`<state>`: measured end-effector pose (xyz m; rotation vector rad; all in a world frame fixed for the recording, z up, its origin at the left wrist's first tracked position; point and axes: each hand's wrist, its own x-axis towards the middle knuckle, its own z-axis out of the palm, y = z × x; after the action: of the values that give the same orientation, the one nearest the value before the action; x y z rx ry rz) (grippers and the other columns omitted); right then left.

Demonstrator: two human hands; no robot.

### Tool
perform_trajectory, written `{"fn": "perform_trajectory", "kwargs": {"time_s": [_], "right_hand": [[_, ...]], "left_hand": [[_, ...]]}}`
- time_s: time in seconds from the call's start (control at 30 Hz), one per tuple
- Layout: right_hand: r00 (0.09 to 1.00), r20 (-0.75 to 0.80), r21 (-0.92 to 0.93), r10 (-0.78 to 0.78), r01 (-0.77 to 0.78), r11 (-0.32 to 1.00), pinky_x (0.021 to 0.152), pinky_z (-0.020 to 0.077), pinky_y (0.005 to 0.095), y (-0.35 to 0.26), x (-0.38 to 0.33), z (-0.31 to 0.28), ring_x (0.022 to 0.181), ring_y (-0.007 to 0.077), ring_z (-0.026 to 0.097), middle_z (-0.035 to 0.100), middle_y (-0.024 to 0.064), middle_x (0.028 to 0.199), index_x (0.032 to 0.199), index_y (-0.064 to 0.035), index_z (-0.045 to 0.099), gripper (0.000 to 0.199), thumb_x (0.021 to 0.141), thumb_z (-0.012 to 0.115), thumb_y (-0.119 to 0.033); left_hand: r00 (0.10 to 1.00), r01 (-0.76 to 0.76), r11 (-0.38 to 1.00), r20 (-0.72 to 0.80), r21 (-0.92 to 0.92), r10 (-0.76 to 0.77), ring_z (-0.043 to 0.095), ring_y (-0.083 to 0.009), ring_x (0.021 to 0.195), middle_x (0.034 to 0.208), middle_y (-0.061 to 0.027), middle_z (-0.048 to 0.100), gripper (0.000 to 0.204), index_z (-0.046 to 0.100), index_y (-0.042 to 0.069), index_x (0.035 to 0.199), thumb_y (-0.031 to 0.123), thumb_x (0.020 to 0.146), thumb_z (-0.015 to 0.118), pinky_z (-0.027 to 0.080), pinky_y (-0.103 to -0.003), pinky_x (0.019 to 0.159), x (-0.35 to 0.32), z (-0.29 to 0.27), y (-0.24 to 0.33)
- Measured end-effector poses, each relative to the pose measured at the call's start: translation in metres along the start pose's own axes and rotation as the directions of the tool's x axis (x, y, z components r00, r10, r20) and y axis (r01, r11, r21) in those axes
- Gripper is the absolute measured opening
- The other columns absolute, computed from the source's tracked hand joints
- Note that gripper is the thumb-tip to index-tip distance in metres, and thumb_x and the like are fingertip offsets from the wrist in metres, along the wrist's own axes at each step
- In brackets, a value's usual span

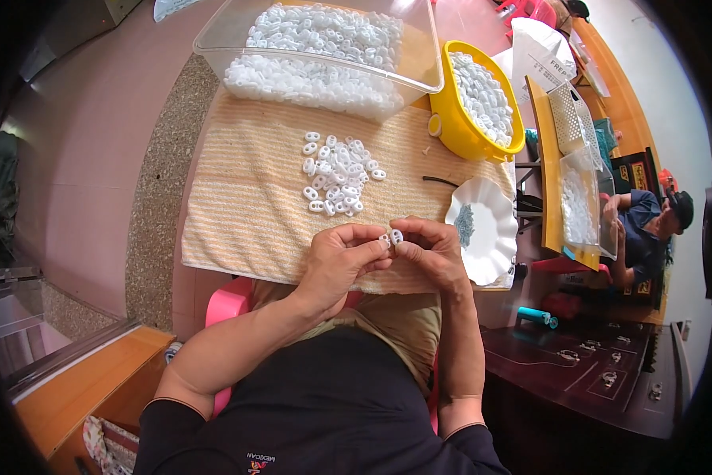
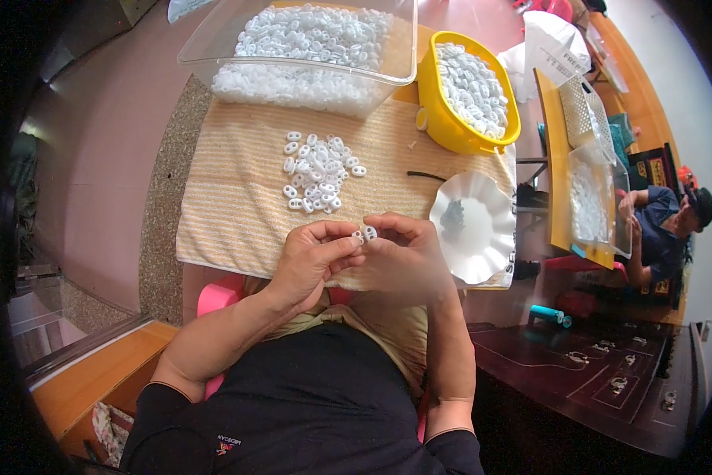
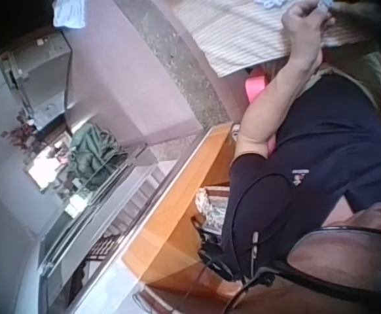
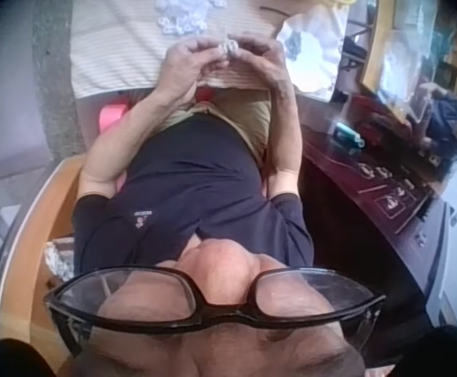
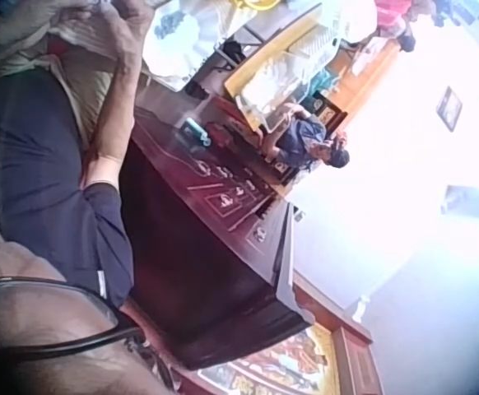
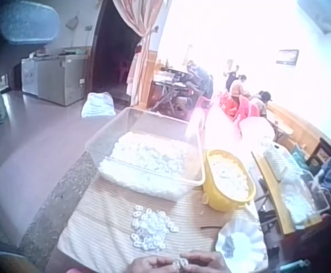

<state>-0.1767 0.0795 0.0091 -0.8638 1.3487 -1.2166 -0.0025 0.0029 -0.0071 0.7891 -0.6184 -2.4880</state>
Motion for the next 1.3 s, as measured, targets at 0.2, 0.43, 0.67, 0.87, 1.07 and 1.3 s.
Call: {"fn": "perform_trajectory", "kwargs": {"time_s": [0.2,0.43,0.67,0.87,1.07,1.3], "right_hand": [[1.000,-0.007,-0.002,0.012,-0.012,1.000,0.081,0.0520,0.0250,-0.001,0.000,0.003,0.089,0.0125,0.064,0.067,0.0070,0.098,0.113,0.0043,0.062,0.030,0.083,0.068,0.002],[1.000,-0.006,0.021,0.017,-0.017,1.000,0.082,0.0516,0.0248,0.002,-0.001,0.002,0.091,0.0126,0.063,0.066,0.0065,0.099,0.111,0.0044,0.063,0.029,0.082,0.068,0.002],[1.000,-0.004,0.023,0.021,-0.021,1.000,0.082,0.0515,0.0253,0.001,-0.002,0.004,0.091,0.0130,0.063,0.066,0.0066,0.099,0.110,0.0045,0.063,0.028,0.082,0.068,0.002],[1.000,-0.001,0.072,0.024,-0.024,0.997,0.081,0.0519,0.0258,0.004,-0.004,0.001,0.090,0.0131,0.063,0.066,0.0075,0.099,0.111,0.0050,0.063,0.028,0.083,0.066,0.003],[1.000,0.005,0.179,-0.004,0.003,0.984,0.081,0.0519,0.0257,0.006,-0.005,0.004,0.090,0.0135,0.063,0.066,0.0074,0.100,0.111,0.0047,0.062,0.028,0.084,0.066,0.000],[0.976,0.075,0.150,-0.207,0.194,0.969,0.081,0.0462,0.0251,0.014,-0.002,0.000,0.091,0.0143,0.058,0.061,0.0086,0.101,0.110,0.0007,0.065,0.030,0.082,0.071,-0.008]], "left_hand": [[1.000,-0.002,1.000,0.005,0.003,0.002,0.065,-0.0131,0.081,0.096,-0.0088,0.066,0.016,0.062,-0.001,0.102,0.003,0.087,0.063,0.057,-0.025,0.076,0.000,0.000,0.000],[1.000,-0.012,1.000,0.016,0.013,0.012,0.065,-0.0134,0.081,0.095,-0.0089,0.066,0.016,0.063,-0.002,0.103,0.003,0.087,0.063,0.057,-0.025,0.075,0.000,0.001,0.000],[1.000,-0.012,1.000,0.018,0.028,0.012,0.065,-0.0135,0.078,0.092,-0.0083,0.066,0.013,0.062,0.000,0.099,0.003,0.087,0.064,0.057,-0.025,0.073,0.000,0.000,-0.001],[0.999,0.027,0.999,0.033,-0.019,-0.026,0.064,-0.0117,0.076,0.090,-0.0068,0.067,0.012,0.061,0.001,0.097,0.005,0.087,0.065,0.055,-0.023,0.073,0.000,0.001,0.001],[0.997,0.052,0.997,0.067,-0.054,-0.048,0.065,-0.0141,0.081,0.094,-0.0083,0.067,0.011,0.062,0.002,0.098,0.003,0.088,0.064,0.057,-0.026,0.074,0.000,0.001,0.003],[0.985,0.088,0.992,0.156,-0.093,-0.073,0.065,-0.0145,0.080,0.093,-0.0074,0.067,0.010,0.061,0.004,0.095,0.005,0.087,0.066,0.057,-0.026,0.073,0.000,0.001,0.005]]}}
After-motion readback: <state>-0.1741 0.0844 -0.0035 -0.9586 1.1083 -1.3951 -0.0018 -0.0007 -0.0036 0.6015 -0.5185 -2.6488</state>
